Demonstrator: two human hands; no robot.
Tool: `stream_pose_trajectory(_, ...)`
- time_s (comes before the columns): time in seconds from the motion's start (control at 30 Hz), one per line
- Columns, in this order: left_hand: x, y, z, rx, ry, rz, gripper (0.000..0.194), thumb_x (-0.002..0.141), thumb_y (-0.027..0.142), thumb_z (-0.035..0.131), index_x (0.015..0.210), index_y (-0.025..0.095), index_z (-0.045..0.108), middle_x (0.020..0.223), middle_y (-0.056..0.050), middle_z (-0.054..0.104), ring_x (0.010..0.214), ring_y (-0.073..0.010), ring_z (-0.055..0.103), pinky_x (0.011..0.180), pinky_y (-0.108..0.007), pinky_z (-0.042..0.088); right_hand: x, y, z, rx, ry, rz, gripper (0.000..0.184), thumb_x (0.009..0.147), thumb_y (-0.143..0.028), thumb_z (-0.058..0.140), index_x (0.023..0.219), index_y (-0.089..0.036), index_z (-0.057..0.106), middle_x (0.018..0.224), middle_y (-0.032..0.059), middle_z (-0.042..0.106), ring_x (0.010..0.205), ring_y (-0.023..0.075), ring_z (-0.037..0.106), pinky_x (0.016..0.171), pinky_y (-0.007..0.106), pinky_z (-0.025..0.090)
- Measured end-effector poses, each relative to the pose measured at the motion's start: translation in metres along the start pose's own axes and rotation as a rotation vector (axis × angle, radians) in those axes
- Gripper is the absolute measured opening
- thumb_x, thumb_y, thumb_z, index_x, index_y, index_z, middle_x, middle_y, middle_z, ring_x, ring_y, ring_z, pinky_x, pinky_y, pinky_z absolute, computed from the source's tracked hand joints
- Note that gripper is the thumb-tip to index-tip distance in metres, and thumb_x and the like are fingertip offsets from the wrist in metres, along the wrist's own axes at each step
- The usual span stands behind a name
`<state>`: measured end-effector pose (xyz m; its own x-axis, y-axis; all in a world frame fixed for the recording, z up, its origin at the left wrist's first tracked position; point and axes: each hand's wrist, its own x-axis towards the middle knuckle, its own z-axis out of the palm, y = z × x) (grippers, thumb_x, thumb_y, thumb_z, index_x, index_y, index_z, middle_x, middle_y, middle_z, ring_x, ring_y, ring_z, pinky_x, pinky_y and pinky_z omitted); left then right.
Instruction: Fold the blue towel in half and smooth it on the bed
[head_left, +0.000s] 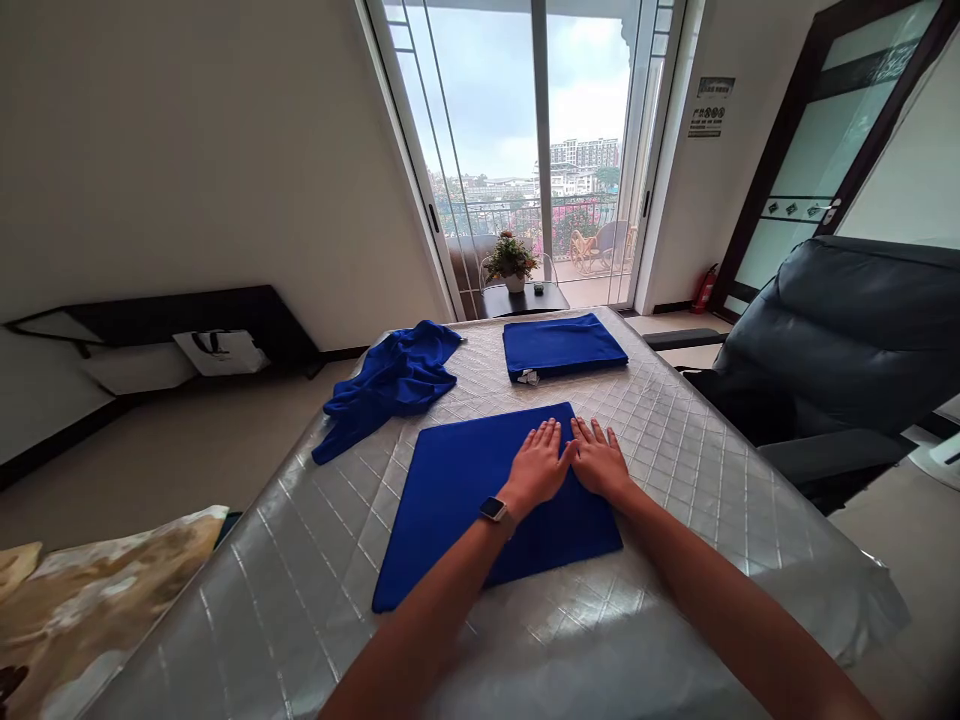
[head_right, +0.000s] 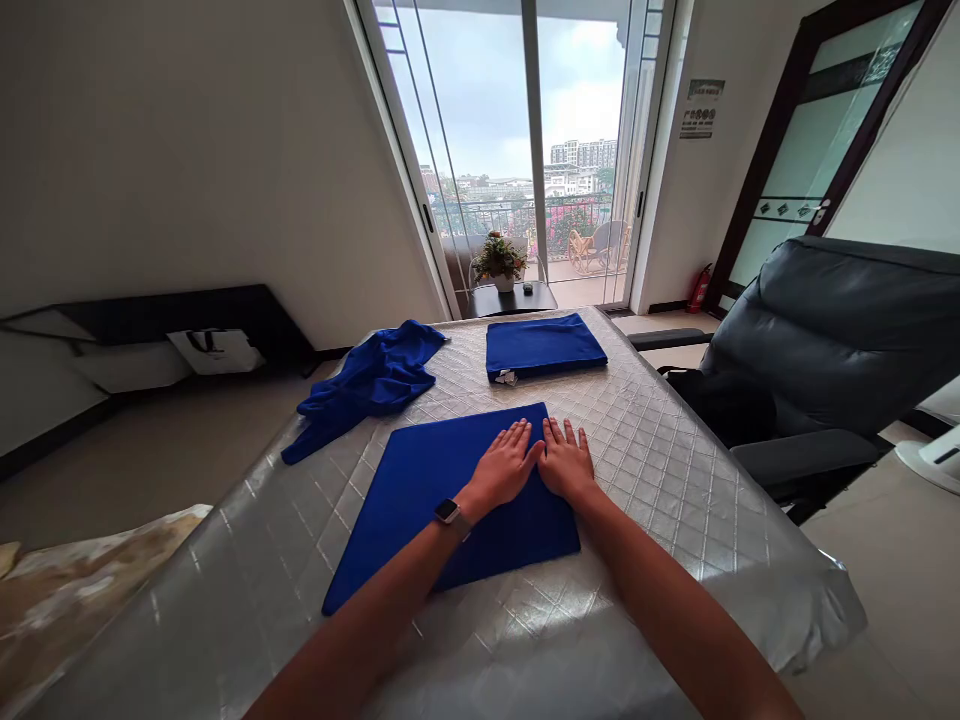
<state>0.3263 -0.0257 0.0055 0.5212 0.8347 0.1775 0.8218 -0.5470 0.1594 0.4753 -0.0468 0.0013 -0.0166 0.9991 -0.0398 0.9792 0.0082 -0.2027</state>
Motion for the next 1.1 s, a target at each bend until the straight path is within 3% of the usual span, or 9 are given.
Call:
stream_pose_trajectory(0.1, 0.001, 0.013, 0.009, -0.013, 0.002, 0.008, 0.069, 0.106, 0.051, 0.013, 0.158, 0.011, 0.036, 0.162, -0.016, 0.037, 0.154, -0.0254, 0.028, 0.126, -0.046, 0.025, 0.0, 0.001, 0.001, -0.026, -0.001, -0.021, 0.064, 0.105, -0.042, 0.017, 0.165, -0.02, 0.016, 0.171, -0.0011, 0.012, 0.158, 0.0251, 0.005, 0.126, 0.049, 0.005)
stream_pose_trajectory(0.23, -0.013, -0.007, 0.003, -0.003, -0.026, -0.048, 0.074, 0.105, 0.057, 0.014, 0.158, 0.01, 0.035, 0.164, -0.015, 0.033, 0.155, -0.0252, 0.025, 0.127, -0.046, 0.022, 0.0, 0.0, -0.001, 0.002, 0.002, 0.008, 0.065, 0.105, -0.044, 0.015, 0.165, -0.018, 0.015, 0.171, 0.0006, 0.016, 0.158, 0.0244, 0.007, 0.126, 0.048, 0.003)
stream_pose_trajectory(0.33, -0.035, -0.043, -0.009, 0.034, -0.06, -0.135, 0.077, 0.104, 0.06, 0.014, 0.159, 0.009, 0.033, 0.166, -0.014, 0.029, 0.156, -0.0246, 0.022, 0.128, -0.044, 0.019, 0.001, 0.0, 0.0, 0.024, -0.001, 0.025, 0.066, 0.105, -0.045, 0.014, 0.165, -0.018, 0.014, 0.17, 0.0002, 0.016, 0.158, 0.0237, 0.007, 0.126, 0.048, 0.002)
stream_pose_trajectory(0.53, -0.096, -0.142, -0.028, 0.12, -0.041, -0.323, 0.078, 0.104, 0.06, 0.015, 0.159, 0.007, 0.031, 0.166, -0.018, 0.028, 0.155, -0.0271, 0.023, 0.127, -0.048, 0.019, 0.003, 0.002, 0.006, 0.011, 0.003, 0.033, 0.066, 0.105, -0.045, 0.014, 0.165, -0.019, 0.015, 0.17, -0.0029, 0.015, 0.158, 0.0229, 0.008, 0.127, 0.048, 0.003)
stream_pose_trajectory(0.67, -0.123, -0.179, -0.032, 0.086, -0.024, -0.389, 0.08, 0.104, 0.06, 0.013, 0.159, 0.005, 0.029, 0.167, -0.019, 0.026, 0.156, -0.0268, 0.022, 0.127, -0.046, 0.02, 0.003, 0.002, 0.007, -0.013, -0.001, 0.035, 0.065, 0.105, -0.044, 0.014, 0.165, -0.02, 0.015, 0.17, -0.0034, 0.015, 0.158, 0.0226, 0.008, 0.127, 0.049, 0.005)
stream_pose_trajectory(1.1, -0.125, -0.173, -0.03, 0.051, 0.06, -0.408, 0.088, 0.101, 0.068, 0.015, 0.157, 0.002, 0.032, 0.165, -0.021, 0.03, 0.154, -0.03, 0.027, 0.127, -0.046, 0.022, 0.002, 0.003, 0.009, -0.102, 0.017, 0.042, 0.063, 0.105, -0.043, 0.014, 0.165, -0.023, 0.014, 0.17, -0.0017, 0.018, 0.157, 0.0213, 0.011, 0.126, 0.046, 0.009)
